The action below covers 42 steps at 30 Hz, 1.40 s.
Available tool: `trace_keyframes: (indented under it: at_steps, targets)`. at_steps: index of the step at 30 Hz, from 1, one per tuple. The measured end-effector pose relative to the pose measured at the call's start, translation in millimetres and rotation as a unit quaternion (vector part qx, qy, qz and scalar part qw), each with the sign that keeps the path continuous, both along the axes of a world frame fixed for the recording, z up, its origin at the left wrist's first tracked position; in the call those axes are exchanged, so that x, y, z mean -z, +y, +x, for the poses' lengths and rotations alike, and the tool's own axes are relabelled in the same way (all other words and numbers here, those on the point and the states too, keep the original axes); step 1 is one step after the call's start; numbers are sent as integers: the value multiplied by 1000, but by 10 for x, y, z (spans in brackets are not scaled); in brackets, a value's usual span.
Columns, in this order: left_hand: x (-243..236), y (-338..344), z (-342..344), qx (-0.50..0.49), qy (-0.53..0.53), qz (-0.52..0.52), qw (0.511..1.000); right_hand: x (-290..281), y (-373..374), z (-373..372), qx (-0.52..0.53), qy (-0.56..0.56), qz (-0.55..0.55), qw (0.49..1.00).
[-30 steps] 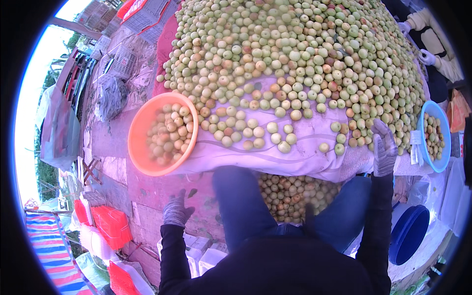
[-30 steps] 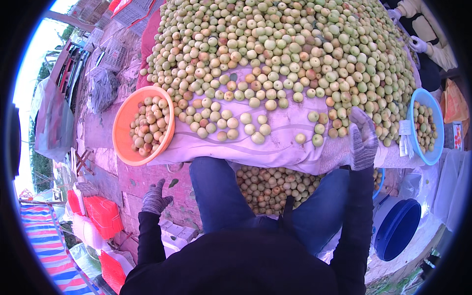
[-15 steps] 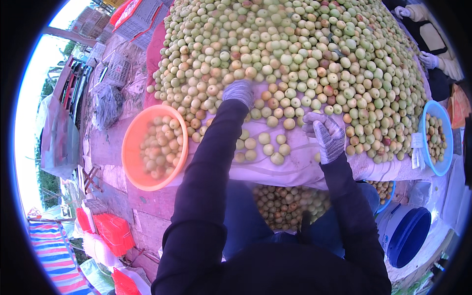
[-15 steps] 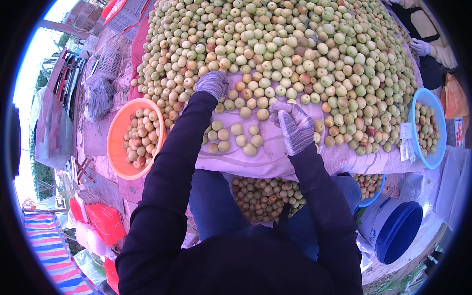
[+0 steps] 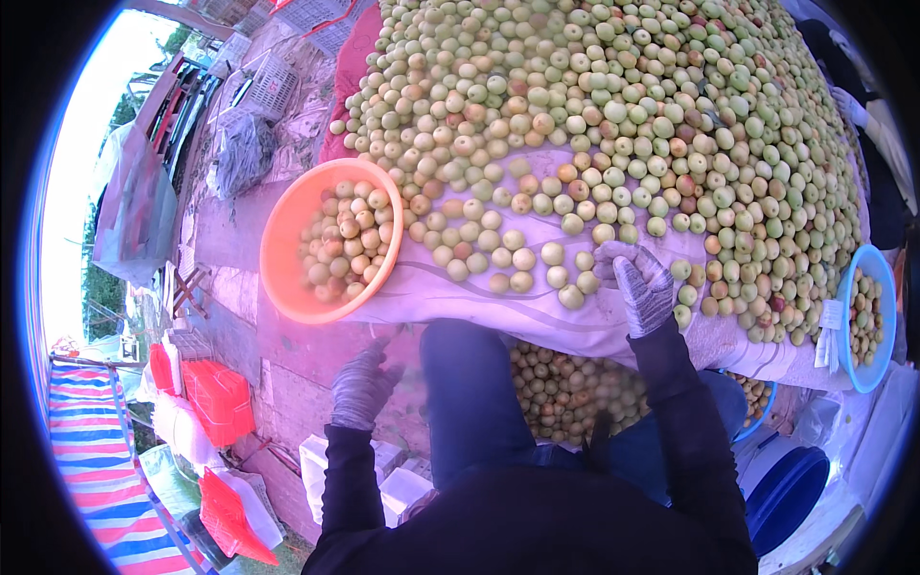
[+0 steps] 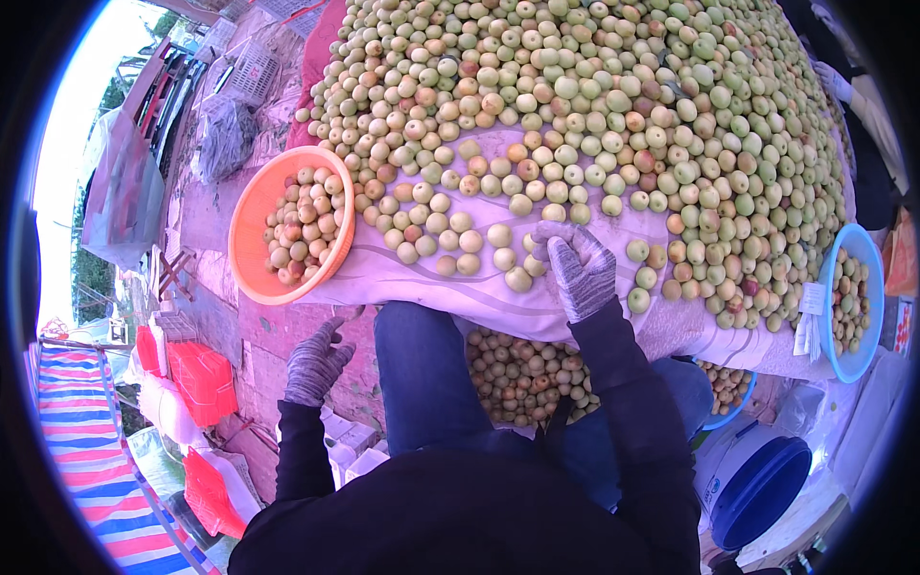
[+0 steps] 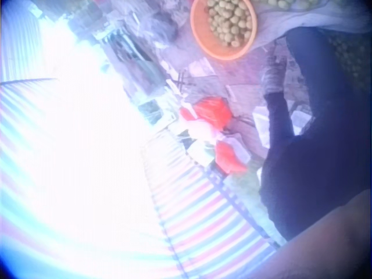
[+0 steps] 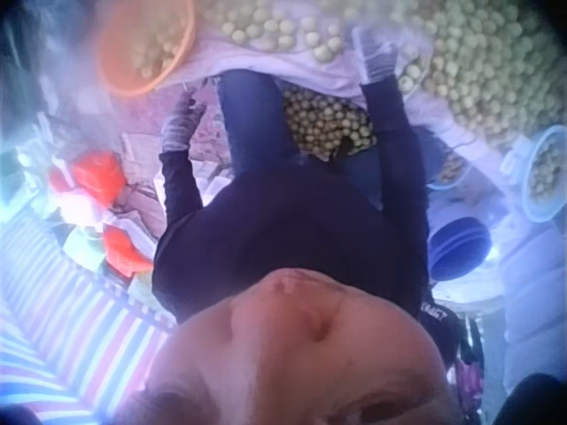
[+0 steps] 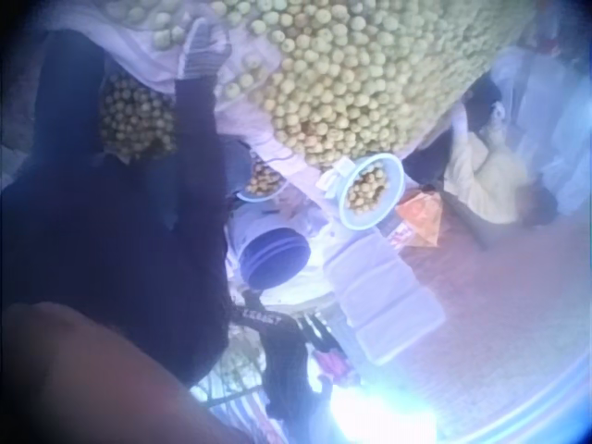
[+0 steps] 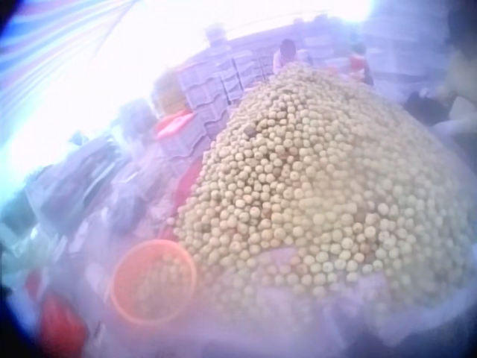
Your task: The person sits at a table covered with a large pile of small green fruits. They repeatedly pick up handfuls of fruit from the pile and place them into a white sack positioned between their legs. The person also occasionally places fruit into an orange bowl on the table.
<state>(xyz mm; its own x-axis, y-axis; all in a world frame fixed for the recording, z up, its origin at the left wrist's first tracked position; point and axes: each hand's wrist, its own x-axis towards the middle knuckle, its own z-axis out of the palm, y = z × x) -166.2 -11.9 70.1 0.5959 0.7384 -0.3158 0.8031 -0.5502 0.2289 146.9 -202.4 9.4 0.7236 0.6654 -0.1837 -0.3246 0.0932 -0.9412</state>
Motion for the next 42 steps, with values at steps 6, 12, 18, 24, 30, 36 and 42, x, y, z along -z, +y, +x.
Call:
trace_keyframes:
  at_steps: [6,12,18,24,30,36,42]
  targets:
    - [430,247,1715,96,-181,104,973,136,32,-38,-65,5,-45,997]
    - [676,701,2444,24,-116,27,993,181,64,-27,-86,-30,-58,994]
    - [691,456,2298,27,-233,-201,951,59,156,-90,-43,165,-12,985]
    - [688,378,2490,116,-325,-341,874,68,116,-86,-34,376,52,925]
    - [937,777,2932,298,-173,43,938,213,65,-29,-25,309,86,947]
    - [749,603,2683,-30,-403,-517,755,197,90,-28,44,359,160,919]
    - [546,223,2453,-58,-480,-693,534,162,104,-18,45,374,196,905]
